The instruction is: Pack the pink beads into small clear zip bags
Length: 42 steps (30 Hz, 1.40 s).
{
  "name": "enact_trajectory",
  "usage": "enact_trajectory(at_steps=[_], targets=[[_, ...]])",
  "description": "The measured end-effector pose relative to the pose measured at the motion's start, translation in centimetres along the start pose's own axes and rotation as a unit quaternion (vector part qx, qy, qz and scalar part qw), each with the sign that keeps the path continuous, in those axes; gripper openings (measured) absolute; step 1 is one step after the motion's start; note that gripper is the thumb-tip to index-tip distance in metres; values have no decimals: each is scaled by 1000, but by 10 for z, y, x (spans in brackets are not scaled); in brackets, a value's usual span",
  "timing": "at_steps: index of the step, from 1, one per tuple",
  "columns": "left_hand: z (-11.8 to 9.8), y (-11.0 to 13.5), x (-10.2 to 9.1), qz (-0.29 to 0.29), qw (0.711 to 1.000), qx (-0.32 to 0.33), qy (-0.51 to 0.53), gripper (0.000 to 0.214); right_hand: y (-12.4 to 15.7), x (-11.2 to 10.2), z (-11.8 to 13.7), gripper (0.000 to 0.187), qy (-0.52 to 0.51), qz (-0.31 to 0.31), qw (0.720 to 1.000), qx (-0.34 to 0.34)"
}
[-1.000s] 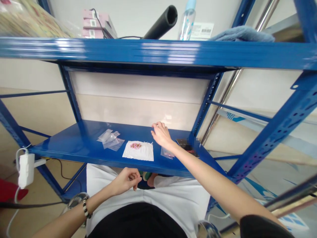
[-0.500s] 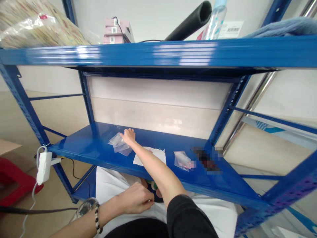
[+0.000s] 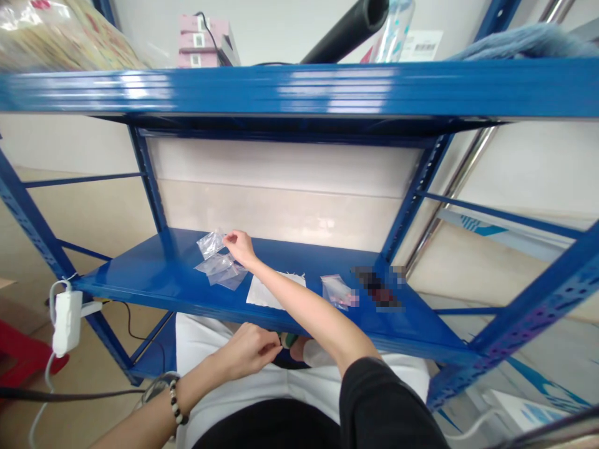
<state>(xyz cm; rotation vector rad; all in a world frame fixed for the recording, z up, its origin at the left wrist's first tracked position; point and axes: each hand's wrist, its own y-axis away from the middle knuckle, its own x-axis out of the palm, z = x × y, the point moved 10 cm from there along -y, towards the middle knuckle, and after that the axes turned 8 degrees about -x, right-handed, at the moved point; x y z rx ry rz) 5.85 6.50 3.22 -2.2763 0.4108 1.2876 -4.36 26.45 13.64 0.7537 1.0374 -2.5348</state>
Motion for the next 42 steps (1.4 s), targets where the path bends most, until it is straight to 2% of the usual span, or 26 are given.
enact_trajectory(at_steps=[1, 3, 5, 8, 10, 12, 13, 15, 17, 20, 24, 28, 30, 33, 37, 42], targets=[[3, 0, -3, -8, 999, -16, 34, 24, 12, -14, 8, 15, -25, -7, 1000, -9], [12, -2, -7, -20, 990, -51, 128, 29, 45, -44, 24, 17, -139, -25, 990, -20], [23, -5, -9, -26, 963, -91, 253, 37, 90, -70, 38, 18, -198, -27, 980, -16], [39, -10, 0, 1, 880, -149, 451, 51, 162, -92, 49, 18, -241, -1, 970, 19], [35, -11, 15, 84, 797, -164, 576, 65, 202, -99, 46, 17, -242, 12, 969, 44], [25, -8, 24, 143, 713, -170, 665, 77, 230, -107, 35, 15, -200, -6, 978, 55], [20, -7, 26, 160, 685, -170, 690, 81, 240, -111, 27, 14, -172, -26, 983, 58], [11, -4, 30, 181, 657, -169, 712, 82, 254, -118, 11, 13, -116, -63, 989, 62], [7, -3, 35, 182, 660, -167, 709, 71, 261, -119, -2, 13, -78, -78, 992, 57], [9, -4, 43, 155, 694, -163, 684, 52, 266, -115, -4, 10, -35, -67, 997, 23], [16, -4, 45, 121, 733, -154, 652, 49, 271, -111, 18, 12, 55, -49, 996, -40], [19, -5, 37, 111, 777, -136, 604, 47, 279, -105, 45, 25, 207, -41, 973, -92], [24, -6, 33, 100, 800, -136, 576, 49, 282, -99, 52, 31, 239, -35, 964, -115], [31, -9, 29, 84, 834, -133, 529, 51, 283, -89, 57, 38, 242, -20, 959, -146], [29, -10, 19, 54, 885, -103, 452, 47, 284, -81, 59, 46, 217, 1, 961, -170], [19, -6, 3, 5, 932, -75, 356, 41, 283, -86, 61, 39, 158, -6, 974, -161]])
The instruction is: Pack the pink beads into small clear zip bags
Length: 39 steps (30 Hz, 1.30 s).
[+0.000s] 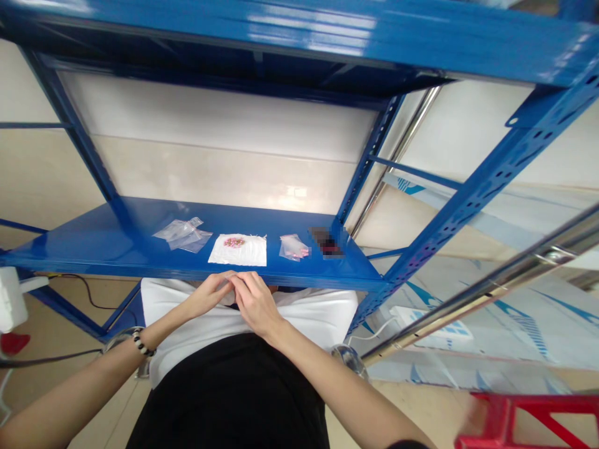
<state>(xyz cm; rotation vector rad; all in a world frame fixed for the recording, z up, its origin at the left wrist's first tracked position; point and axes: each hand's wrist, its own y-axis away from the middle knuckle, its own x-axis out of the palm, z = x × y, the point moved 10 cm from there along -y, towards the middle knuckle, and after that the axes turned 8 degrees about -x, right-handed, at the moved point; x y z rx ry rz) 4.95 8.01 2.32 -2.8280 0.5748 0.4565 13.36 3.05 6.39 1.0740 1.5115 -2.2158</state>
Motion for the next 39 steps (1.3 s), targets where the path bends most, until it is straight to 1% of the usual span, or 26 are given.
enact_trajectory(at_steps=[3, 6, 10, 15, 19, 25, 32, 39], targets=[[-4, 2, -3, -19, 999, 6, -40, 35, -1, -5, -2, 30, -26, -11, 1000, 6], [-7, 1, -3, -26, 997, 10, -71, 35, -2, -8, -9, 22, -35, -11, 999, 12], [-13, 4, 2, -29, 992, 34, -117, 38, -1, -7, -20, 18, -30, -2, 999, 23], [-14, 9, 2, -51, 989, 38, -132, 40, 2, -5, -23, 22, -20, -4, 1000, 18], [-13, 8, 1, -44, 991, 27, -121, 33, 2, -7, -23, 24, -24, -9, 999, 23], [-14, 5, -6, -57, 993, 26, -95, 35, 1, -11, -26, 27, -25, -14, 999, 33], [-14, 6, -5, -58, 990, 36, -121, 38, 1, -12, -26, 28, -18, -10, 999, 33], [-8, 5, -5, -56, 990, 31, -126, 41, 2, -8, -25, 35, -6, 6, 1000, 27]])
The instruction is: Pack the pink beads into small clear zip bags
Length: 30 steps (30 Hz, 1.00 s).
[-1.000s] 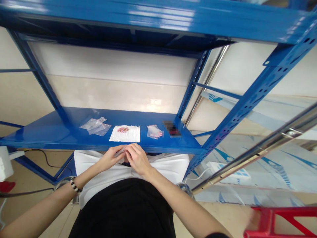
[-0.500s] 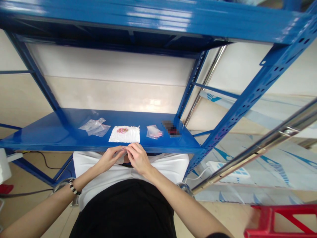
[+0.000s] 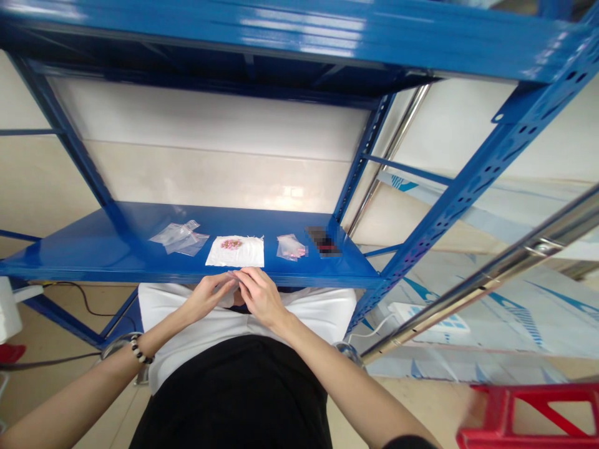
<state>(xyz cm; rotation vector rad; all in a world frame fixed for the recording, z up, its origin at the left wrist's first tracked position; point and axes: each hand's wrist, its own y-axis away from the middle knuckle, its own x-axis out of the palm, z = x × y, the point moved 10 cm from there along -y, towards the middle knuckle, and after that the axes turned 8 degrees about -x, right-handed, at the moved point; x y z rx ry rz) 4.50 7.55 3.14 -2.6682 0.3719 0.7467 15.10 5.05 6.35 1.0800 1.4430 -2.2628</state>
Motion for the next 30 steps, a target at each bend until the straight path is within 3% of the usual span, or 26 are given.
enact_trajectory(at_steps=[17, 24, 30], targets=[[6, -1, 1, 4, 999, -14, 36, 37, 0, -5, -1, 31, 9, -11, 1000, 3], [2, 1, 4, 16, 1000, -8, 4, 33, -1, -4, 1, 17, -38, -18, 999, -5], [0, 2, 5, 26, 1000, -9, -11, 30, 0, 0, -1, 18, -82, -22, 996, -2]])
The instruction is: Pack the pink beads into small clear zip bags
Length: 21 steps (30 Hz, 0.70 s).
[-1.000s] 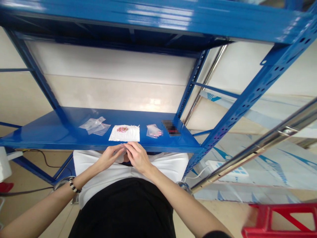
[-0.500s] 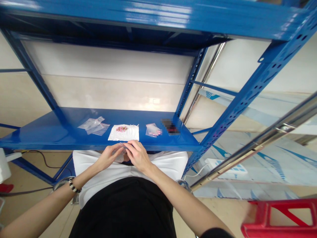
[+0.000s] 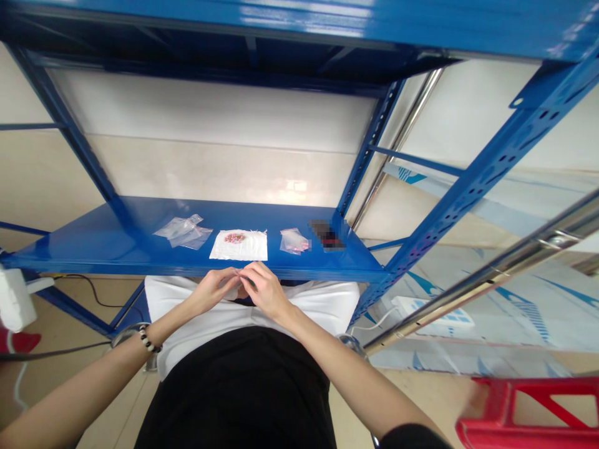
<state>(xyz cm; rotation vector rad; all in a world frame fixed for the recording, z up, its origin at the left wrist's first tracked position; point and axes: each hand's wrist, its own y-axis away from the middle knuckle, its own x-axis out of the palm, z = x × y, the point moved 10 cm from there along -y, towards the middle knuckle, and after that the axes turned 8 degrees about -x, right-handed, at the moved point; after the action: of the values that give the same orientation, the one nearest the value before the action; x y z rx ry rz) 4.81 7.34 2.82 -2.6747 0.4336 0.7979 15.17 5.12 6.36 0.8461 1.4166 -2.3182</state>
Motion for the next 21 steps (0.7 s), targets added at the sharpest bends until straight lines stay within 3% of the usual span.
enact_trajectory(at_steps=[13, 21], targets=[[1, -1, 5, 27, 1000, -10, -11, 31, 4, 6, -5, 16, -24, 22, 999, 29], [-13, 2, 14, 63, 996, 52, 35, 26, 4, 13, 8, 24, -25, 50, 998, -13]])
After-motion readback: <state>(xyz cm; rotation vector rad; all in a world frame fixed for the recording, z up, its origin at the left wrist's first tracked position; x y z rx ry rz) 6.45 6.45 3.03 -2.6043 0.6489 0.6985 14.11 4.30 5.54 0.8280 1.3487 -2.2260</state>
